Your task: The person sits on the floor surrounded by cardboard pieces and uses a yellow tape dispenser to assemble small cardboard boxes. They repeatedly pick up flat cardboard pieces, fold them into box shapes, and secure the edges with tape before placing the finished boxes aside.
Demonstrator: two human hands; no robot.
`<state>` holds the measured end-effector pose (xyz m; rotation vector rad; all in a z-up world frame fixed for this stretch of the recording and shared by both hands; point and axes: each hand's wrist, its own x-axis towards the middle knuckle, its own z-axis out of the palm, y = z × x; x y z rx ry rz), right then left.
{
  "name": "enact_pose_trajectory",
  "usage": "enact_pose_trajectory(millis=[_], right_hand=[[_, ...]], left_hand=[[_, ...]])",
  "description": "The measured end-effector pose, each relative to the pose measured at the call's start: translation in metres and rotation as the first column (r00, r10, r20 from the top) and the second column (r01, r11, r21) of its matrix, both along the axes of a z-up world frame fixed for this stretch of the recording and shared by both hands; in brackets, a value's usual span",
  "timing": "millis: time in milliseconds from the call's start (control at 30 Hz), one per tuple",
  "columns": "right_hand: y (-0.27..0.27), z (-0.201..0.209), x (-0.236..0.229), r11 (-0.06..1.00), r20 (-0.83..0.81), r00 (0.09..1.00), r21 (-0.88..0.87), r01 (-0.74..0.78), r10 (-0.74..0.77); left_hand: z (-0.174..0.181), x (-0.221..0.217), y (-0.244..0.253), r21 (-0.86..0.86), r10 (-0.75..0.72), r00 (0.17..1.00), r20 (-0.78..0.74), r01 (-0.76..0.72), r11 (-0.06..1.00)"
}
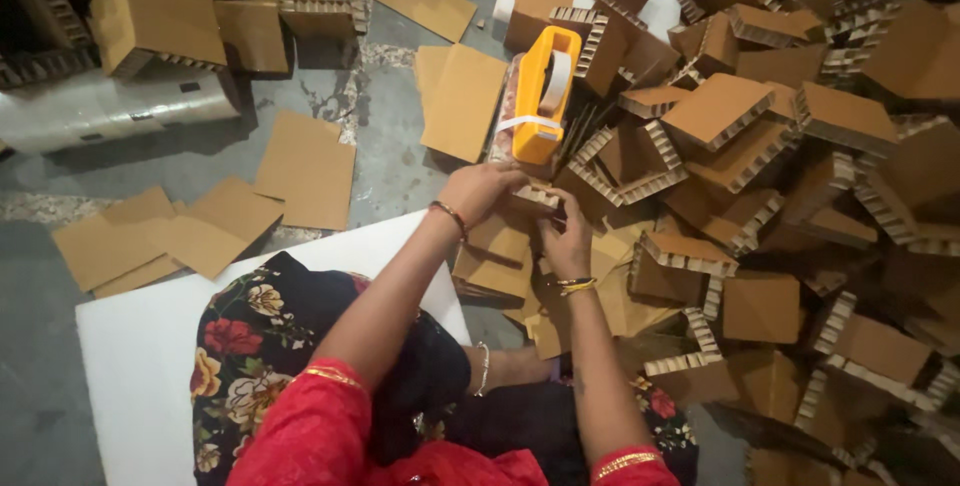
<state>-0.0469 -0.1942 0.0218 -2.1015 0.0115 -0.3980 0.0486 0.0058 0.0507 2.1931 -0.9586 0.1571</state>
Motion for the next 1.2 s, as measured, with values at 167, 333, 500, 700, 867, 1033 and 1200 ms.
enact_pose_trajectory(millis=[167,333,500,700,867,1033,1200], right_hand=[[-0.018,0.002,0.031,0.989,0.082,0.987,-0.044,0.143,-0.14],[-0.026,0.014,0.127,0.974,-0.336,0.923,0.054,0.22,-0.19],[-0.018,0.028,0.146,0.976,-0.369,0.907,0.005,0.219,-0.201],[-0.012,-0.023,0.028,0.907,-0.303,0.943,0.345,0.241,-0.135],[-0.001,-0.074,-0.011,0.874,-0.516,0.813,0.223,0.431,-0.27],[-0.003,-0.03,0.023,0.815,-0.274,0.869,-0.538,0.215,-0.411],[-0.015,-0.031,0.039,0.971,-0.011,1.0,-0.239,-0.007,0.005]], left_hand=[[-0.016,-0.002,-0.007,0.045,0.108,0.991,-0.081,-0.104,0.994],[-0.022,-0.004,-0.004,0.009,0.097,0.995,0.001,-0.097,0.995],[-0.024,-0.008,-0.003,0.12,0.126,0.99,0.061,-0.132,0.984],[-0.031,-0.004,-0.01,0.112,0.163,0.984,0.077,-0.171,0.979],[-0.046,-0.003,-0.014,0.076,0.129,0.988,0.081,-0.135,0.988],[-0.043,0.001,-0.009,0.015,0.072,0.992,0.099,-0.074,0.997],[-0.042,0.003,-0.011,0.039,0.096,0.995,0.041,-0.098,0.994]])
